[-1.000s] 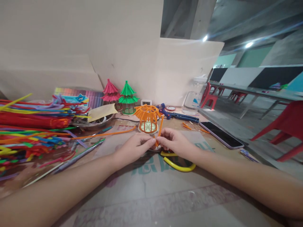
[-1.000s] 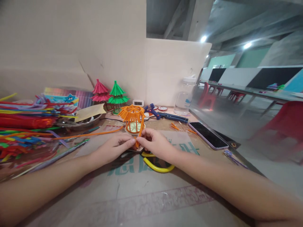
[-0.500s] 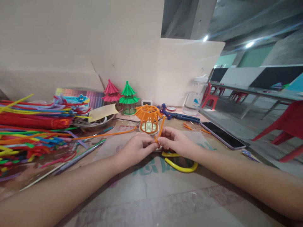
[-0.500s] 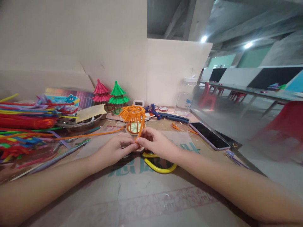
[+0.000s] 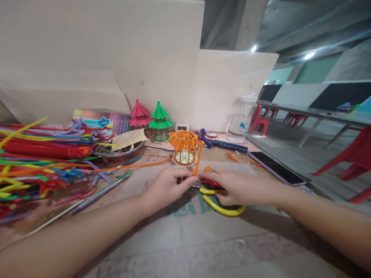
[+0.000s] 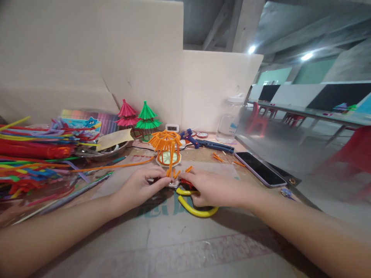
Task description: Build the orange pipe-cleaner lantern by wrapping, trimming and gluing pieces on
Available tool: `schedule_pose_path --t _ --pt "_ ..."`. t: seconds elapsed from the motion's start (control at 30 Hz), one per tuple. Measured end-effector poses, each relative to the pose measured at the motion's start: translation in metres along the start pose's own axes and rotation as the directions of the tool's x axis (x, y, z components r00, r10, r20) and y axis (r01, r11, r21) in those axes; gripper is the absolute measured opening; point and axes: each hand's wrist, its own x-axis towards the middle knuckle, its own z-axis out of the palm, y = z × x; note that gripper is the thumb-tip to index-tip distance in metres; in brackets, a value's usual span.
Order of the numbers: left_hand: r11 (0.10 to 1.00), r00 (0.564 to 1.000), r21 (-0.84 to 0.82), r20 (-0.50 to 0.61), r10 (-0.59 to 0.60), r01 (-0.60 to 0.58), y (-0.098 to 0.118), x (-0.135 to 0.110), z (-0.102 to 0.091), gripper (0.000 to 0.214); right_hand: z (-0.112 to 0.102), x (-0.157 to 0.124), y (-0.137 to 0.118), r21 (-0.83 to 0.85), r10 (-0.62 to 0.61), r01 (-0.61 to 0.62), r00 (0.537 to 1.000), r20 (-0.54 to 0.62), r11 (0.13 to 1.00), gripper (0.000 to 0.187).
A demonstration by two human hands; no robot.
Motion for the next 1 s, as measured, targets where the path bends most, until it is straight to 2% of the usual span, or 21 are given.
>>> schedule_pose_path --t 0.07,0.1,0.17,0.23,0.33,0.4,0.6,0.7,0.8,1.0 --pt "1.0 0.999 -0.001 -0.029 0.017 -0.017 0.001 -0.002 0.0 0.026 0.003 0.002 0.002 0.062 0.015 -0.013 0.999 -0.029 0.998 0.069" --pt "1.0 0.999 -0.003 -0.045 0.029 -0.029 0.002 -0.003 0.0 0.024 0.004 0.003 0.004 0.091 0.026 -0.021 0.998 -0.057 0.996 0.066" --pt "0.998 0.995 -0.002 -0.072 0.066 -0.066 0.003 -0.005 0.001 0.022 0.003 0.005 0.009 0.145 0.053 -0.038 0.993 -0.104 0.989 0.05" --pt "0.993 0.99 0.004 -0.079 0.118 -0.119 0.004 -0.006 0.001 0.021 -0.002 0.006 0.017 0.215 0.06 -0.041 0.995 -0.082 0.976 0.034" --pt "0.99 0.986 0.0 -0.081 0.143 -0.144 0.005 -0.006 0.001 0.022 -0.013 0.005 0.031 0.315 0.001 0.008 1.0 -0.028 0.949 0.042" --pt "0.996 0.992 -0.013 -0.092 0.088 -0.089 0.005 -0.005 0.0 0.023 -0.021 0.0 0.039 0.335 -0.043 0.048 0.999 -0.021 0.941 0.048" --pt "0.994 0.992 -0.087 -0.108 -0.069 0.06 0.006 -0.001 -0.002 0.029 -0.041 -0.024 0.054 0.194 -0.041 0.032 0.998 0.043 0.98 0.036" --pt "0.988 0.986 -0.116 -0.114 -0.12 0.107 0.004 0.0 -0.002 0.031 -0.047 -0.03 0.062 0.255 -0.052 0.028 0.995 0.086 0.967 0.036" --pt "0.981 0.984 -0.132 -0.09 -0.151 0.139 0.002 0.001 -0.002 0.033 -0.049 -0.029 0.068 0.3 -0.059 0.032 0.995 0.083 0.953 0.037" --pt "0.969 0.979 -0.15 -0.022 -0.201 0.195 0.003 0.002 0.0 0.032 -0.039 -0.023 0.059 0.217 -0.006 -0.019 0.994 0.113 0.976 0.035"
